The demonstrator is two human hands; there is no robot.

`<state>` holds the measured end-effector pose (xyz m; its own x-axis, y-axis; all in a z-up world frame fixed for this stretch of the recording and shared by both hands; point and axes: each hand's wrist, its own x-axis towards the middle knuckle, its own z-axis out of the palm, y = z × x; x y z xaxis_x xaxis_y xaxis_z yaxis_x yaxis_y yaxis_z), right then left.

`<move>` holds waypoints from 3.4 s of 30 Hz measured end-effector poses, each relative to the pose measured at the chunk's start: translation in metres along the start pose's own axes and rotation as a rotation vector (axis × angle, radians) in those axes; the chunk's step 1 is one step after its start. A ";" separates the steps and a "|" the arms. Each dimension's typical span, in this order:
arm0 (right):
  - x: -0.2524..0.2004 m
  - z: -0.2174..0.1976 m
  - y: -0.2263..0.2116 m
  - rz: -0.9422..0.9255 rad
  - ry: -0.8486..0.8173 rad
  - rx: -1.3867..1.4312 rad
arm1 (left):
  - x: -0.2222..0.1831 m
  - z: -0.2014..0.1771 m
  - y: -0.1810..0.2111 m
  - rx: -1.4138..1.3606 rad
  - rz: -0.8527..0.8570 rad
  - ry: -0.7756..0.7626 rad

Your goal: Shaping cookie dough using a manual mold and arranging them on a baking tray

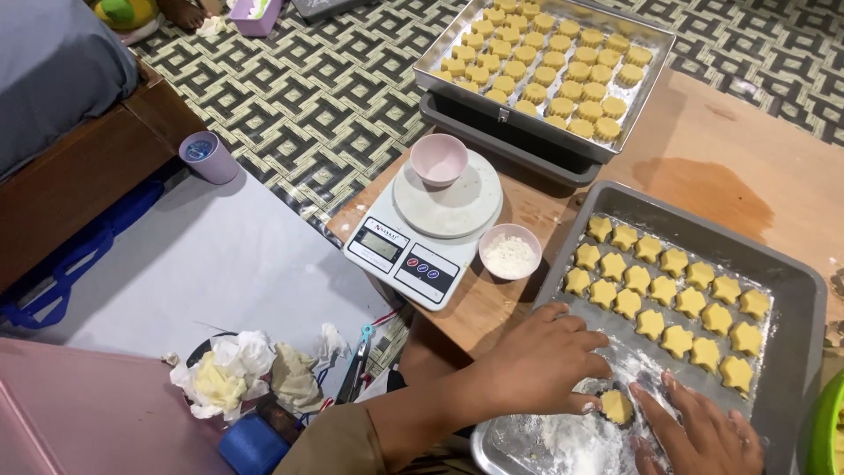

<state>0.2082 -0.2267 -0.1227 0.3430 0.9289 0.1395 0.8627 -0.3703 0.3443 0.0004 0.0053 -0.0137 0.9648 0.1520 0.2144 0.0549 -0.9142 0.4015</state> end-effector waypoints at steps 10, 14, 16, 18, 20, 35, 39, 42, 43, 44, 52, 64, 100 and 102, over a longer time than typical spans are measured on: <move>-0.005 0.015 0.005 -0.028 -0.016 -0.044 | -0.002 -0.002 0.001 -0.036 -0.012 -0.021; -0.002 0.015 0.004 -0.037 0.000 -0.021 | 0.001 -0.004 -0.001 -0.036 -0.013 -0.032; -0.006 0.003 -0.002 -0.001 0.041 0.040 | 0.001 -0.006 0.001 -0.047 -0.009 -0.058; -0.005 -0.012 -0.007 -0.001 0.085 0.166 | 0.002 -0.012 0.001 -0.052 -0.003 -0.083; -0.004 -0.022 -0.008 -0.012 0.060 0.209 | 0.003 -0.013 0.002 -0.053 -0.001 -0.090; -0.007 -0.021 -0.009 0.003 0.046 0.184 | 0.000 -0.005 0.001 -0.037 -0.010 -0.057; -0.010 -0.028 -0.012 0.038 0.043 0.162 | 0.000 -0.005 0.000 -0.035 0.006 -0.048; -0.006 -0.051 -0.010 -0.002 0.051 0.316 | 0.003 -0.012 0.001 -0.060 -0.015 -0.112; -0.003 -0.064 -0.012 0.020 0.039 0.308 | 0.006 -0.015 0.003 -0.073 0.006 -0.122; 0.000 -0.076 -0.013 0.017 0.059 0.344 | 0.009 -0.019 0.004 -0.040 -0.033 -0.209; 0.010 -0.111 -0.021 -0.035 0.093 0.380 | 0.004 -0.006 -0.001 0.013 0.012 -0.153; 0.016 -0.114 -0.027 -0.115 0.012 0.369 | 0.004 -0.003 -0.002 -0.026 0.069 -0.009; 0.007 -0.075 -0.027 -0.085 0.103 0.236 | 0.024 -0.033 0.002 -0.090 -0.076 -0.407; 0.005 -0.069 -0.026 -0.083 0.111 0.233 | 0.019 -0.027 -0.001 -0.098 -0.013 -0.300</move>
<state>0.1620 -0.2126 -0.0672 0.2361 0.9453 0.2250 0.9527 -0.2708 0.1379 0.0112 0.0194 0.0141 0.9978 0.0324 -0.0580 0.0567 -0.8701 0.4896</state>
